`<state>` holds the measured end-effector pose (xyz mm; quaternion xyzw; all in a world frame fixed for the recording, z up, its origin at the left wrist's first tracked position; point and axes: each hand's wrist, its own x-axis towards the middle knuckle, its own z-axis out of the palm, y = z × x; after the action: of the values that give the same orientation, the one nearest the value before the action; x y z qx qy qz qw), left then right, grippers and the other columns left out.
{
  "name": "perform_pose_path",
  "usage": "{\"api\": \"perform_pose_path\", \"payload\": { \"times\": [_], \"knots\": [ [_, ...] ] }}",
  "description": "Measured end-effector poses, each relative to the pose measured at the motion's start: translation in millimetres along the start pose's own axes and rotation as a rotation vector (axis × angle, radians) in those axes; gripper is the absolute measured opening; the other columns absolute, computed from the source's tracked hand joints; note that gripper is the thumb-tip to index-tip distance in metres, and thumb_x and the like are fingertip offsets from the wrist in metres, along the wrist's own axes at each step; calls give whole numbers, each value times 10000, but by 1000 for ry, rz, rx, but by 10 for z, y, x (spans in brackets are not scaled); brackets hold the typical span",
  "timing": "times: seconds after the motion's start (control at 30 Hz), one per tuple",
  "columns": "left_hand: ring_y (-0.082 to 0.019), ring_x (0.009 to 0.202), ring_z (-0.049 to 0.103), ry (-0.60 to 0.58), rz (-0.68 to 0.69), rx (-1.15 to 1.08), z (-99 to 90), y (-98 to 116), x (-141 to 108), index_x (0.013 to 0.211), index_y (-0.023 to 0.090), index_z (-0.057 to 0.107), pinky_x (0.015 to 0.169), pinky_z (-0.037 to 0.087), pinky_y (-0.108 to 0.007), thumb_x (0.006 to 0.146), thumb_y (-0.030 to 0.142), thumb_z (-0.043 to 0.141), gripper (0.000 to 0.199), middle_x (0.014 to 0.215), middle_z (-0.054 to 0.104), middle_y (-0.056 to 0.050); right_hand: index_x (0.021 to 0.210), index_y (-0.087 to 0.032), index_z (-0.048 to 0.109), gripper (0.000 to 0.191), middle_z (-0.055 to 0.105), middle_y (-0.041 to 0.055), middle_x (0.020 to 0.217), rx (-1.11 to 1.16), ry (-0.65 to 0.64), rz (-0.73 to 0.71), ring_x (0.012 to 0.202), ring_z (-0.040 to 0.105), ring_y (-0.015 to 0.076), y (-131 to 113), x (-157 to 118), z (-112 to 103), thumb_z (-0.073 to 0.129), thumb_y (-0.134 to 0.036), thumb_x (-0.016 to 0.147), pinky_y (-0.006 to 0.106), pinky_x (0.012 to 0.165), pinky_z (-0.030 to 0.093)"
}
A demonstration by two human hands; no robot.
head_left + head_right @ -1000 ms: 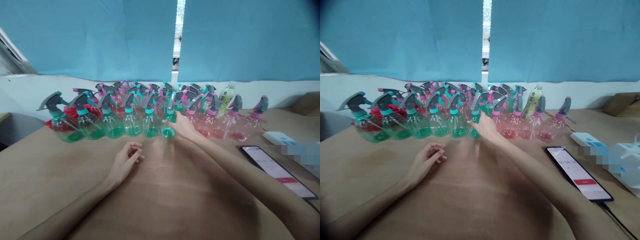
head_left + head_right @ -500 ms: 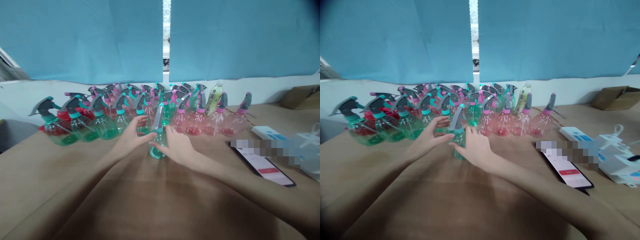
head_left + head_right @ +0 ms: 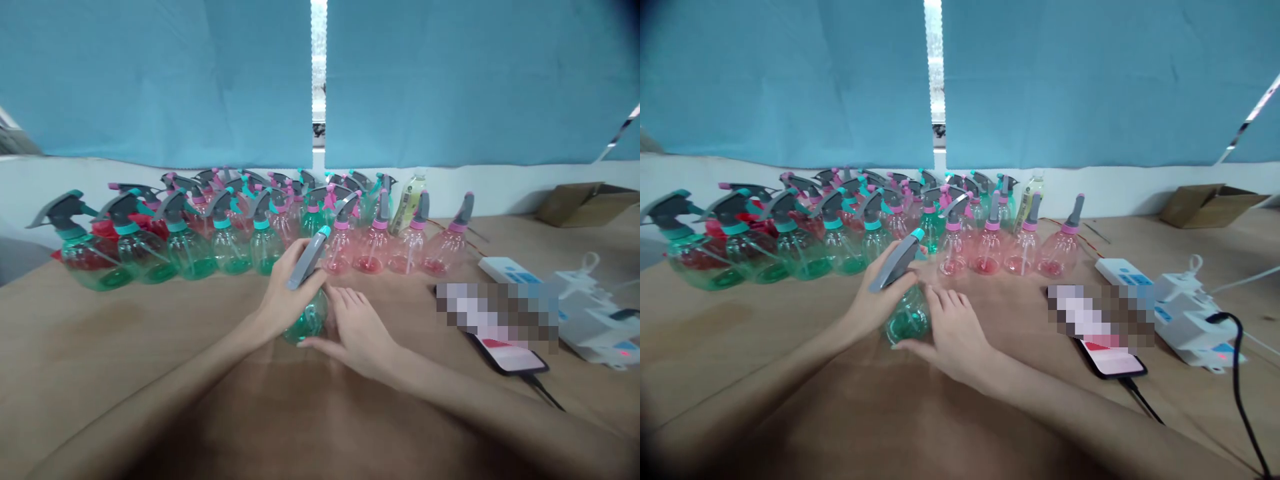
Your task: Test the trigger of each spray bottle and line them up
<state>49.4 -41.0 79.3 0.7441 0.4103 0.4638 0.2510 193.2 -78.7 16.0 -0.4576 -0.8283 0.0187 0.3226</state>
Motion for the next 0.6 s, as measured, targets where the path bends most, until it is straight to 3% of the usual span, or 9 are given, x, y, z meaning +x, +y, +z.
{"api": "perform_pose_path", "payload": {
  "times": [0.23,0.37,0.47,0.6],
  "knots": [
    [-149,705,577,-6,-34,-164,-6,-123,106,1050,222,585,777,494,-333,761,138,525,307,789,600,13,1398,-134,408,763,502,200,1384,62,-179,59,1288,456,337,584,-255,-10,503,-643,837,540,1028,408],
    [-123,578,524,-46,-44,-135,-22,-108,113,1014,225,595,775,495,-334,762,122,518,283,716,593,30,1379,-130,464,752,444,191,1443,38,-234,86,1348,392,333,697,-319,18,474,-658,842,533,1084,359],
    [-110,566,535,-62,-48,-133,-24,-85,119,1043,230,596,775,498,-330,764,127,517,308,835,647,15,1376,-113,478,763,399,183,1472,19,-261,90,1373,351,323,688,-320,27,447,-666,851,513,1113,323],
    [-166,835,619,-65,-35,-137,-18,-80,126,1072,224,623,820,496,-328,754,147,530,340,1108,642,-39,1384,-96,469,791,379,172,1485,10,-279,102,1381,339,311,669,-308,23,431,-678,849,492,1127,309]
  ]
}}
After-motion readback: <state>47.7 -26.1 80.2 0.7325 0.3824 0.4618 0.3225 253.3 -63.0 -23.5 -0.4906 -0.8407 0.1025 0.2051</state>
